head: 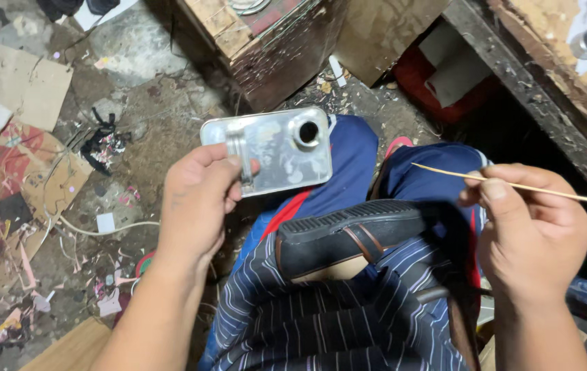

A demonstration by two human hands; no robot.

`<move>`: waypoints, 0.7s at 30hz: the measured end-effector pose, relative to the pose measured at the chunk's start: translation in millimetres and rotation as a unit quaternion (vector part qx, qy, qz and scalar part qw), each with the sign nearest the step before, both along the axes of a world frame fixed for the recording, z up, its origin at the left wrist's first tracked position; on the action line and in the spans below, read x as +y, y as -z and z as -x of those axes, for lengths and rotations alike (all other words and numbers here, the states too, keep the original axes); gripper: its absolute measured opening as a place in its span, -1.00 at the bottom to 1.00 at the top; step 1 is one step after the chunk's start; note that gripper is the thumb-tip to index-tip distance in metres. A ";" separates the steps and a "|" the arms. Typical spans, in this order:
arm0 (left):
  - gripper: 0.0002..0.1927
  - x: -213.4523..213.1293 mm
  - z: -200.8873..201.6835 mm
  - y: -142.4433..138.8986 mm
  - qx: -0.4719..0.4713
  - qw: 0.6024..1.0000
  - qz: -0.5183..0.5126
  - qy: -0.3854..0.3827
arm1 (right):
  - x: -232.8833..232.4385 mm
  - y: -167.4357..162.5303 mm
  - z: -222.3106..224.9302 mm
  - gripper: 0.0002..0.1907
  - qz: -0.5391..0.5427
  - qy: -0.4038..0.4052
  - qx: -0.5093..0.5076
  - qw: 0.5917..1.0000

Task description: The person sits on the floor holding a shoe and applies glue along the sole edge using a wooden stick, dipping the stick into a glue can. They then set the shoe on a rack, pick up another shoe, tap its sole with a hammer-like tool, and wipe the shoe upper with a cloth.

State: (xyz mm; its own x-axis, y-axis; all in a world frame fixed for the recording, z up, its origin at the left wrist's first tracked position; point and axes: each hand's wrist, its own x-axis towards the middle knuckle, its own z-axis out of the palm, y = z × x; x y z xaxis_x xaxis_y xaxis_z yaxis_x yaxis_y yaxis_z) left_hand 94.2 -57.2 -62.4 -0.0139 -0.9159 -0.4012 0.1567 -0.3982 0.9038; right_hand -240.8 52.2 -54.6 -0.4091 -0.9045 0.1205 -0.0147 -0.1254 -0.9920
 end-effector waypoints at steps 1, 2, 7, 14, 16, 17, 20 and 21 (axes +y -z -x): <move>-0.75 -0.9 10.8 -6.0 -0.011 1.000 0.007 0.019 | -1.1 -3.0 -0.3 -0.91 0.000 -0.003 0.025 1.000; -0.74 -1.9 21.9 -10.5 -0.036 0.998 0.026 0.039 | -2.3 -6.1 -0.6 -0.91 0.001 -0.006 0.049 0.999; -0.69 1.8 63.5 -25.7 -0.022 0.981 0.150 0.119 | -16.0 -15.1 -5.1 -0.91 -0.011 -0.055 0.094 0.994; -0.68 11.2 80.2 -48.9 -0.232 0.940 0.185 0.166 | -69.7 -13.0 -20.0 -0.91 0.041 -0.155 0.360 0.919; -0.67 10.2 82.4 -53.6 -0.253 0.934 0.190 0.165 | -81.5 -11.1 -27.2 -0.90 0.058 -0.173 0.372 0.910; -0.70 9.6 83.2 -55.4 -0.261 0.935 0.173 0.169 | -86.0 -10.7 -30.2 -0.90 0.061 -0.170 0.398 0.899; -0.70 9.2 83.7 -58.4 -0.275 0.935 0.134 0.181 | -95.2 -11.0 -36.3 -0.89 0.072 -0.163 0.461 0.869; -0.66 8.7 83.8 -58.4 -0.275 0.934 0.133 0.183 | -98.4 -10.6 -38.0 -0.89 0.078 -0.162 0.472 0.863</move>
